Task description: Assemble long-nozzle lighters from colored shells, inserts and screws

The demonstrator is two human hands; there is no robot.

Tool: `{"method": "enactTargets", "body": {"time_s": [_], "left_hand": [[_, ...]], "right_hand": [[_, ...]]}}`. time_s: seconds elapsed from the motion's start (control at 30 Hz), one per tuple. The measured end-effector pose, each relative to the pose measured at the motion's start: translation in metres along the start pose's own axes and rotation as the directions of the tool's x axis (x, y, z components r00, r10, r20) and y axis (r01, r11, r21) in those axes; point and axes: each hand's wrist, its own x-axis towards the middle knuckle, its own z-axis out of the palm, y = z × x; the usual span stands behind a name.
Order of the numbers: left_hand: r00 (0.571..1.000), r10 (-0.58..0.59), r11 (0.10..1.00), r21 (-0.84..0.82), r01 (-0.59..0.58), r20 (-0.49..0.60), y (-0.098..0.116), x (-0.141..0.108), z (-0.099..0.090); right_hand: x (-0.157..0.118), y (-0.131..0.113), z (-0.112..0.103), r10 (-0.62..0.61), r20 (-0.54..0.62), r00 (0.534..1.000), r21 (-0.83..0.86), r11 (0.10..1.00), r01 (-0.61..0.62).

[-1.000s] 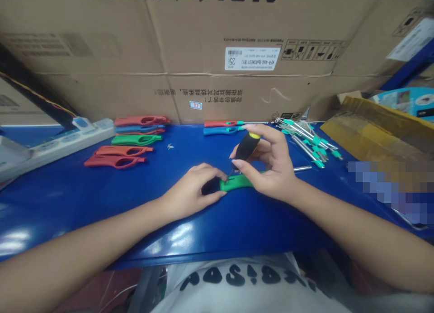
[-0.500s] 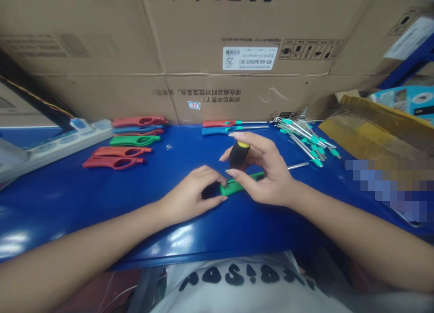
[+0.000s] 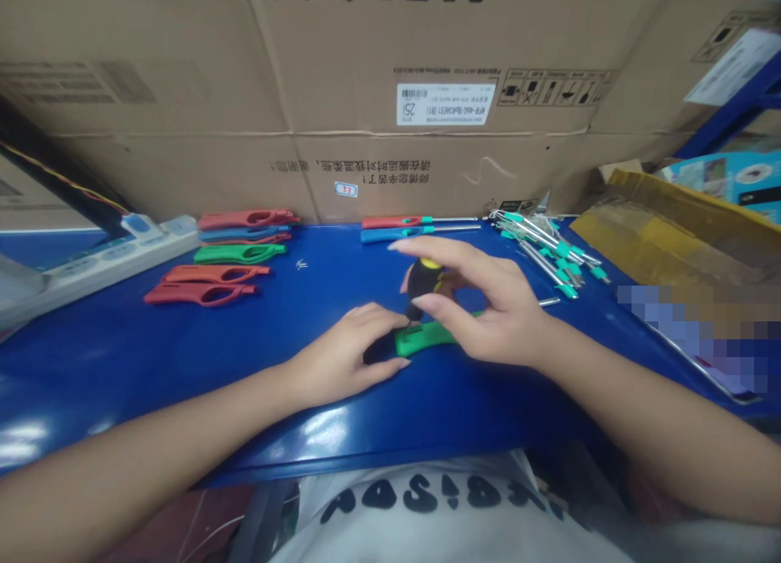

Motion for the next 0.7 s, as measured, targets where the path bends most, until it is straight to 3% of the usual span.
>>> {"method": "enactTargets", "body": {"time_s": [0.1,0.27,0.43,0.6,0.7], "left_hand": [[0.999,0.044,0.998,-0.035,-0.043,0.004,-0.0015,-0.0002,0.0008],[0.997,0.074,0.995,-0.064,-0.073,0.028,0.0006,-0.0008,0.0003],[0.994,0.100,0.994,-0.058,-0.098,0.032,0.0039,-0.0005,-0.0003],[0.996,0.084,0.994,-0.066,-0.081,0.038,0.0063,0.0012,-0.0004],[0.996,0.088,0.995,-0.057,-0.086,0.027,0.0058,0.0010,0.0004]], "right_hand": [[0.0014,0.0004,-0.0020,-0.124,-0.107,0.986,-0.191,0.976,0.102],[0.0043,-0.0003,-0.0032,0.047,0.052,0.998,0.024,0.999,-0.048],[0.0051,0.0030,-0.0043,-0.141,-0.094,0.985,-0.240,0.964,0.115],[0.0065,0.0016,-0.0071,-0.018,0.067,0.998,-0.013,1.000,0.019],[0.0066,0.0003,-0.0090,-0.117,-0.010,0.993,-0.144,0.983,0.114]]}}
